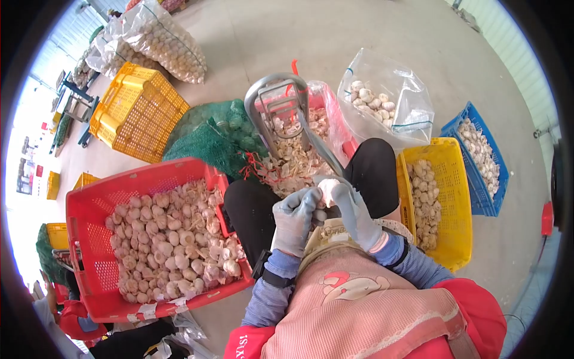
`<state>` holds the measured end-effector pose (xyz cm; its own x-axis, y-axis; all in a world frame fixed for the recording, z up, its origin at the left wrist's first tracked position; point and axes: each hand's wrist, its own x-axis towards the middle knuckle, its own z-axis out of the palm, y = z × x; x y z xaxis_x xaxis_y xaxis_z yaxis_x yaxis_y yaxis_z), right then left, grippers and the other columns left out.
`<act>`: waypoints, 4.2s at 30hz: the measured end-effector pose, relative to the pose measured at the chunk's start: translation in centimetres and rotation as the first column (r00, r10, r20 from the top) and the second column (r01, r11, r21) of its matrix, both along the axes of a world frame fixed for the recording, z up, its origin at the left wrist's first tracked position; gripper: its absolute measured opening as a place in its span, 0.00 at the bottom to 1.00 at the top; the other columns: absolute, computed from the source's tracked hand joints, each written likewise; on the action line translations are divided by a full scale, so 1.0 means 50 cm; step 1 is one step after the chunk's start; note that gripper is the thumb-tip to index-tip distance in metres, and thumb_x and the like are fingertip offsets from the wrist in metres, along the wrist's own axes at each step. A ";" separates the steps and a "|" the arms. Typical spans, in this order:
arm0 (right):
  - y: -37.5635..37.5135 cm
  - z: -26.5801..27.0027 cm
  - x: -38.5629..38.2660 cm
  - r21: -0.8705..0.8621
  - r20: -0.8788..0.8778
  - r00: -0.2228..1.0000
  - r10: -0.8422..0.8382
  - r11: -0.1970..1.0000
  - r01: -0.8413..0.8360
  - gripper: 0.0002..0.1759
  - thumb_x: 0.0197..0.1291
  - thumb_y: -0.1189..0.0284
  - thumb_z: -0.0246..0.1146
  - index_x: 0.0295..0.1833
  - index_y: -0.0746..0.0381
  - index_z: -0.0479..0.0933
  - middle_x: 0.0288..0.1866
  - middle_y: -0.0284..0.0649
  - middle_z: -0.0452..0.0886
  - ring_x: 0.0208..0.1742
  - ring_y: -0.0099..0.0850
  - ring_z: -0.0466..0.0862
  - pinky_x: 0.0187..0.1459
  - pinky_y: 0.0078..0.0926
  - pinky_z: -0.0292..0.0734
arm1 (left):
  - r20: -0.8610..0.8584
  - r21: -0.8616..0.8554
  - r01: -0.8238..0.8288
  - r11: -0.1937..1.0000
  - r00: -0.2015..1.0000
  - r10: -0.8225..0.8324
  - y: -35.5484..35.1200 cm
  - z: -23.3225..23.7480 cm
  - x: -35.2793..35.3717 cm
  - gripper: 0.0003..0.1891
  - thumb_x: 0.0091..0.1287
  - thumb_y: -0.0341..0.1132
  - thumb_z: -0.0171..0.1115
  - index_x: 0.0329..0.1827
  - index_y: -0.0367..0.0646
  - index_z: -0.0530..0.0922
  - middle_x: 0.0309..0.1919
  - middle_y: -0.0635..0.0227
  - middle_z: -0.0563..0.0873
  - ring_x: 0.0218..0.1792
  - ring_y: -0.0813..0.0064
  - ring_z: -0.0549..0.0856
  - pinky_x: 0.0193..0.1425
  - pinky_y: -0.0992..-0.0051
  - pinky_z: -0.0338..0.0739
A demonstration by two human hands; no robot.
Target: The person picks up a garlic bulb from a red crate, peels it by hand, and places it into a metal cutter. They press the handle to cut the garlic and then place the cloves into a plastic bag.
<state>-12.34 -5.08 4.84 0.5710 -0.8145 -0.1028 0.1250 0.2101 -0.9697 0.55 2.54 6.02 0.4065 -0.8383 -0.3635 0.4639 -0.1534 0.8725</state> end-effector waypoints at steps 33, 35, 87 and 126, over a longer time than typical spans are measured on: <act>-0.016 -0.189 -0.028 -0.530 -0.375 0.892 -0.251 0.848 0.015 0.08 0.68 0.69 0.55 0.45 0.63 0.72 0.30 0.49 0.77 0.33 0.47 0.81 0.31 0.42 0.75 | 0.233 -0.235 -0.129 0.963 0.955 0.185 -0.010 -0.083 -0.115 0.26 0.76 0.39 0.53 0.72 0.38 0.61 0.50 0.63 0.79 0.47 0.75 0.79 0.54 0.75 0.77; -0.002 -0.102 -0.012 -0.791 -0.390 0.849 -0.357 0.602 -0.110 0.07 0.66 0.72 0.57 0.45 0.64 0.71 0.28 0.52 0.76 0.30 0.53 0.80 0.28 0.45 0.74 | 0.259 -0.217 -0.230 0.949 0.924 0.283 -0.021 -0.066 -0.103 0.23 0.76 0.44 0.52 0.66 0.37 0.68 0.45 0.66 0.82 0.44 0.77 0.81 0.52 0.76 0.78; -0.026 0.051 -0.056 0.659 -0.084 0.904 0.418 0.704 -0.264 0.40 0.62 0.31 0.53 0.45 0.62 0.79 0.23 0.33 0.77 0.20 0.23 0.74 0.22 0.20 0.68 | 0.057 0.025 -0.125 0.992 0.991 0.123 0.063 -0.068 -0.022 0.11 0.66 0.26 0.62 0.50 0.33 0.84 0.36 0.70 0.87 0.31 0.84 0.83 0.35 0.82 0.78; -0.036 0.050 0.024 0.232 -0.398 0.886 0.237 0.961 -0.152 0.24 0.75 0.56 0.55 0.59 0.67 0.78 0.34 0.44 0.87 0.34 0.30 0.88 0.35 0.23 0.84 | 0.347 0.766 -0.561 0.313 -0.048 -0.937 0.311 -0.130 0.607 0.25 0.60 0.37 0.62 0.64 0.55 0.80 0.54 0.56 0.87 0.56 0.56 0.85 0.61 0.60 0.78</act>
<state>-11.13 -6.88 7.35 0.5852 -0.6322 -0.5079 -0.3455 0.3722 -0.8614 30.90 18.08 -0.50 0.7515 -0.5852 -0.3046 -0.6568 -0.6208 -0.4280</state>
